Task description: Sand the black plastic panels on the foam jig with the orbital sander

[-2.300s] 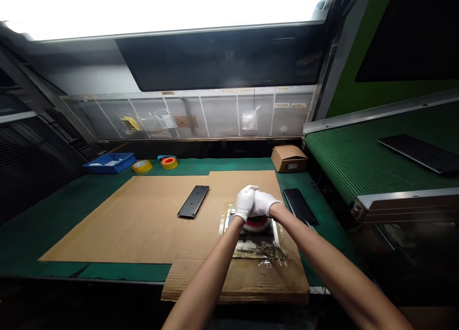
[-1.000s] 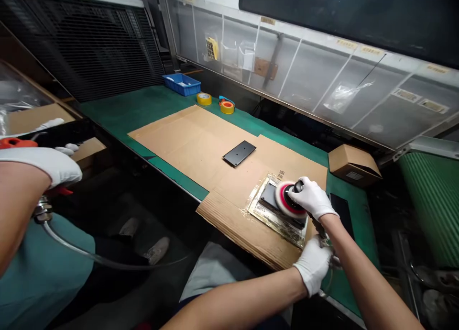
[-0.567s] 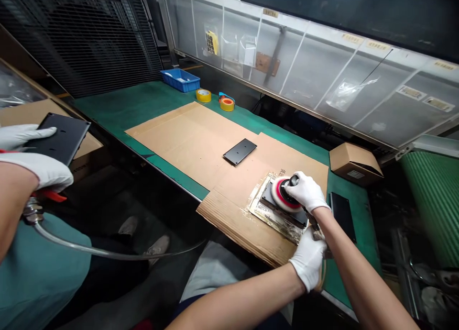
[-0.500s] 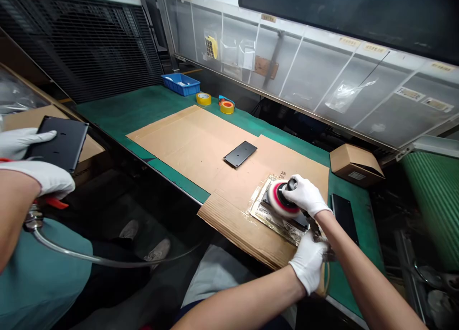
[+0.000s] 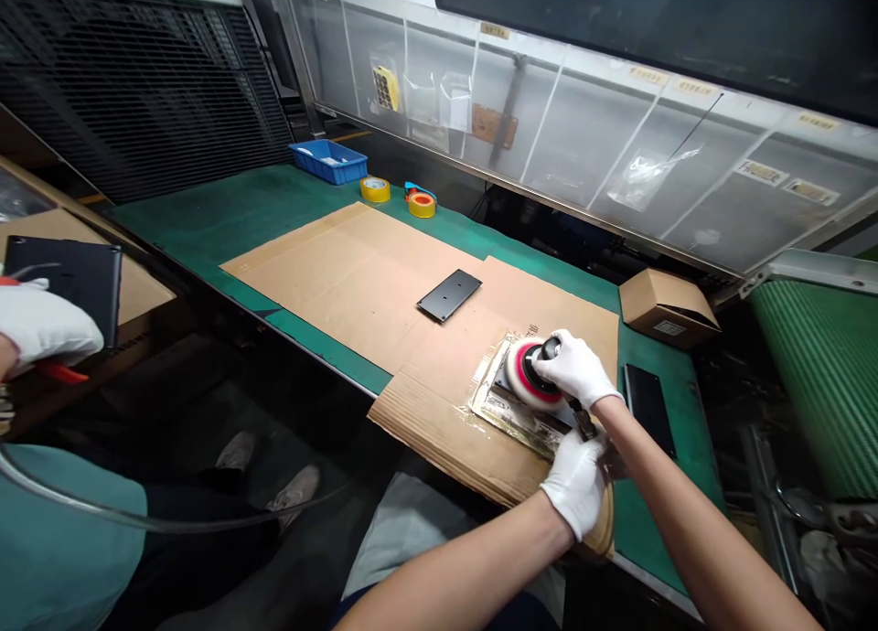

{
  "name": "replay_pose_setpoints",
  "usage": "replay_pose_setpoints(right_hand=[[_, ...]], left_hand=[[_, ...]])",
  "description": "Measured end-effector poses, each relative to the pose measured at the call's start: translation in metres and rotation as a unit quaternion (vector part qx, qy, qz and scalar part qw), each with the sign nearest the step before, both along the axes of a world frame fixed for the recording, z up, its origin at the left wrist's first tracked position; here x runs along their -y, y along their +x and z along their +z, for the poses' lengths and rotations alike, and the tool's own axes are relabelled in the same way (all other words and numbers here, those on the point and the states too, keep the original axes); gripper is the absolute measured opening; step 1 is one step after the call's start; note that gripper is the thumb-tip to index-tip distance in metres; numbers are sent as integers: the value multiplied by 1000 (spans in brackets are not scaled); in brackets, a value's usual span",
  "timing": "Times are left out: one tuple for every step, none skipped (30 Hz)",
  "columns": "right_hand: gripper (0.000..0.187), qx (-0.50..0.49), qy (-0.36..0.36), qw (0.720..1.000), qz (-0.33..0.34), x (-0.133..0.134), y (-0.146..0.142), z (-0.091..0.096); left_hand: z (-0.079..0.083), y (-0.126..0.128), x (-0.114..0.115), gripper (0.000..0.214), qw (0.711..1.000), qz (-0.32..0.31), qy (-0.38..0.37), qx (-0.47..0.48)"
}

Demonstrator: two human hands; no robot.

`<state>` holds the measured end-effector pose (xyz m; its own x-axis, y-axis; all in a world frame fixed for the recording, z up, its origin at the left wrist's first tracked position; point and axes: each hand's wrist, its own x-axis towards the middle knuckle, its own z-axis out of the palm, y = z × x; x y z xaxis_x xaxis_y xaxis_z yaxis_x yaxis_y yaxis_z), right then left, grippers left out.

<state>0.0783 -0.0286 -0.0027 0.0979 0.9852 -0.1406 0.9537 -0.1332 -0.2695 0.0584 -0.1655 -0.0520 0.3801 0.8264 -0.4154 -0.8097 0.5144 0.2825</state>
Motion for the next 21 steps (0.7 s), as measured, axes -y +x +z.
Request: replay_pose_setpoints(right_hand=[[45,-4,-2,1000,7,1,1,0],[45,-4,0,1000,8,3,1,-1],[45,3,2,1000,4,4,1,-1],[45,14,5,1000,0,6,1,-2],[44,23,6,1000,0,8,1,-2],[43,27,4,1000,9,9,1,-2],[43,26,3,999,24,10,1,-3],[44,24,3,999,38,12,0,-2],[45,24,4,999,43,13,0,-1],[46,30,6,999,37,14,-1,0],[47,41,8,999,23,16,-2,1],[47,53,7,999,10,17,-2,2],[46,62,5,998,6,19,-3,3],[45,65,4,998,15,21,-4,4],[44,61,5,998,33,22,-5,4],[44,56,5,997,52,23,-5,4],[44,54,8,997,62,24,-6,3],[44,58,11,997,57,24,-6,3],[44,67,13,997,43,24,-7,3],[43,75,13,997,28,24,-7,4],[40,79,12,997,20,26,-7,5]], left_hand=[[1,0,-1,53,1000,2,-1,6],[2,-1,-2,52,1000,7,-2,10],[3,-1,-2,51,1000,11,-3,13],[4,-1,-2,51,1000,14,-4,16],[4,-1,-2,51,1000,13,-6,17],[4,0,-2,50,1000,9,-7,18],[4,1,-1,50,1000,4,-7,17],[4,2,0,50,1000,1,-8,15],[4,2,2,50,1000,3,-6,11],[3,2,3,51,1000,5,0,4],[2,2,5,51,1000,3,9,-6],[0,0,7,52,1000,-4,22,-19],[-2,-3,9,51,998,-15,39,-37],[-4,-7,10,49,996,-28,57,-60],[-6,-12,12,46,993,-37,73,-86],[-8,-18,14,43,989,-41,84,-112],[-9,-24,15,41,986,-40,90,-134],[-9,-30,17,42,984,-40,91,-148],[-9,-36,20,44,983,-43,86,-155],[-6,-41,23,45,983,-44,80,-159],[-3,-47,26,45,982,-37,74,-170]])
